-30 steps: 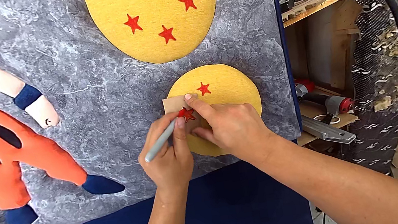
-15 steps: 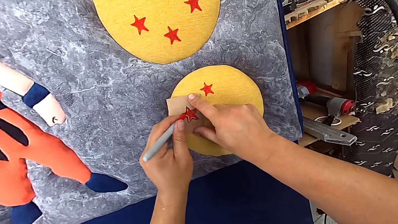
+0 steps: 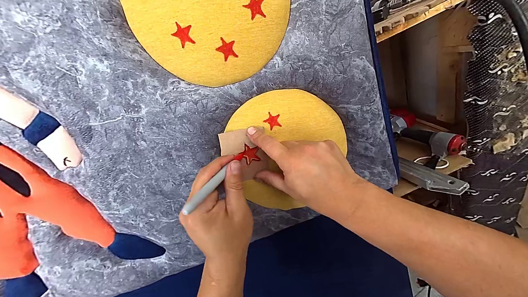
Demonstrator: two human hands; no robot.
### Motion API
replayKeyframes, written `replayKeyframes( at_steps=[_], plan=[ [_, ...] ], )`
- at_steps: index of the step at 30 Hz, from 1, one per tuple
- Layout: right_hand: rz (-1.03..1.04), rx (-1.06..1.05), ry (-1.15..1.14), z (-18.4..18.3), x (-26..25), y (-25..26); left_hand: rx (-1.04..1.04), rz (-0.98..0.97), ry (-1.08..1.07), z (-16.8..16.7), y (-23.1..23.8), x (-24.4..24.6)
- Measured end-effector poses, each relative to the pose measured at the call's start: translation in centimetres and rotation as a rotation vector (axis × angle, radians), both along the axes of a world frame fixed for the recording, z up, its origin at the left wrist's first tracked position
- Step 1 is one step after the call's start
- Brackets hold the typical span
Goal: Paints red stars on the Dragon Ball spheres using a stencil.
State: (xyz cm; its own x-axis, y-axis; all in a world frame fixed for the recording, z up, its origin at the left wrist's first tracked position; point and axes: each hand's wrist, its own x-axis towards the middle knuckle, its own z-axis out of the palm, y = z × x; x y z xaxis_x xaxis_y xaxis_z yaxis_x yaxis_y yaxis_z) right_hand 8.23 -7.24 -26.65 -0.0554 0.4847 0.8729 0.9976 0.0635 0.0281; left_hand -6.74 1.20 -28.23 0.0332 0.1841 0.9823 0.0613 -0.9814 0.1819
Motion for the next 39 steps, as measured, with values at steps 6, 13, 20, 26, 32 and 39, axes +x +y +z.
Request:
replayKeyframes(
  at_steps=[6, 13, 20, 26, 32, 39],
  plan=[
    [0.027, 0.034, 0.009, -0.3, 0.3, -0.3, 0.039, 0.012, 0.009, 0.3, -0.5, 1.1],
    [0.065, 0.005, 0.063, -0.7, 0.4, 0.4, 0.044, -0.02, -0.023, 0.2, -0.8, 0.2],
    [0.098, -0.024, 0.103, -0.9, 0.8, 0.7, 0.05, 0.002, -0.005, 1.4, -0.8, 0.4],
    [0.073, -0.008, 0.105, -1.0, 1.1, 0.7, 0.018, -0.071, 0.096, 0.2, -1.5, -0.1],
    [-0.021, 0.049, 0.042, -0.3, -0.8, -0.8, -0.025, -0.125, 0.114, 0.3, -1.4, -0.5],
    [0.005, 0.081, 0.016, 0.0, -0.1, 0.1, 0.055, -0.076, 0.11, 0.0, -0.1, -0.1]
  ],
)
